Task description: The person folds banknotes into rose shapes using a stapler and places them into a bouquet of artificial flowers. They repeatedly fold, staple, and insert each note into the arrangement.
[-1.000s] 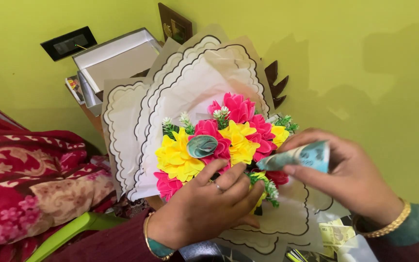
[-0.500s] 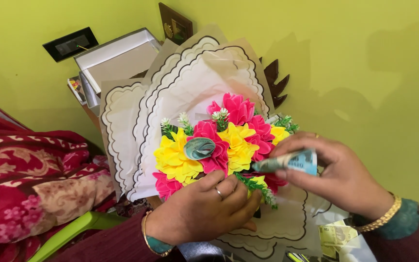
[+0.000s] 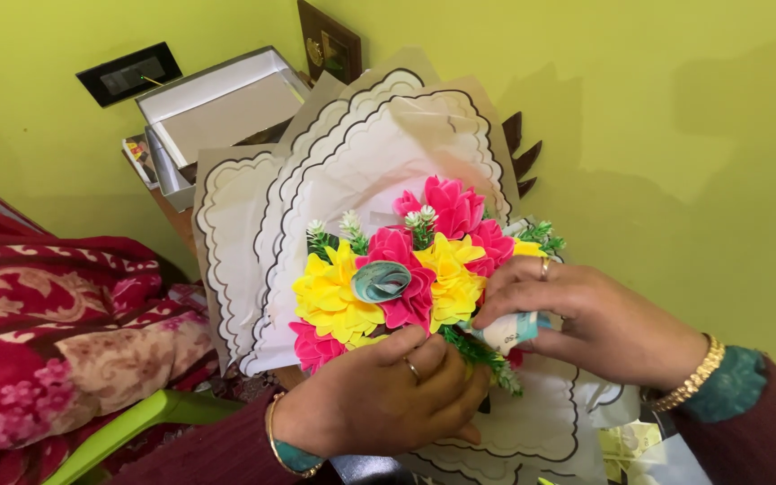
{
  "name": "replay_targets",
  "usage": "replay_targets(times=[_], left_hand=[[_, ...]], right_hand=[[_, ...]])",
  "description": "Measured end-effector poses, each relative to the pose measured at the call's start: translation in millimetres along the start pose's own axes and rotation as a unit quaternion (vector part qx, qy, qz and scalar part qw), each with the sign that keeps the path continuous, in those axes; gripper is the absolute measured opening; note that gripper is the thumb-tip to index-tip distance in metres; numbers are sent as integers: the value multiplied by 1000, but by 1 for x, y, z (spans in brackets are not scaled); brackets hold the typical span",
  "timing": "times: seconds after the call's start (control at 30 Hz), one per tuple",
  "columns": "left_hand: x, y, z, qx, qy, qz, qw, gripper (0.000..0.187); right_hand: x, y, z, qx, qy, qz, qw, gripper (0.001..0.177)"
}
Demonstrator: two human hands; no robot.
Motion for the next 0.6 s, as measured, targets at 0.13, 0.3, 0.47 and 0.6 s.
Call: replay_targets(times=[0.13, 0.3, 0.47, 0.6], left_hand=[[-3, -3, -1, 2, 15, -8, 1000, 47], [-9, -5, -5, -14, 21, -35, 999, 47], [-13, -8, -7, -16, 4, -51, 999, 48], [-14, -9, -6, -22, 0, -50, 998, 47]], right_hand=[[9, -7, 9, -30, 50, 71, 996, 29], [5, 0, 2, 9, 47, 64, 997, 40], [2, 15, -11, 93, 13, 93, 991, 33], [-3, 10, -10, 160, 19, 61, 985, 15]])
Point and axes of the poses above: each hand's wrist, its own y-axis away from the middle knuckle, its own z-axis out of the palm, x = y × z, the point moved 6 cm from there along -y, towards the middle knuckle, and after that the axes turned 13 degrees about z, right-handed, at the moved point
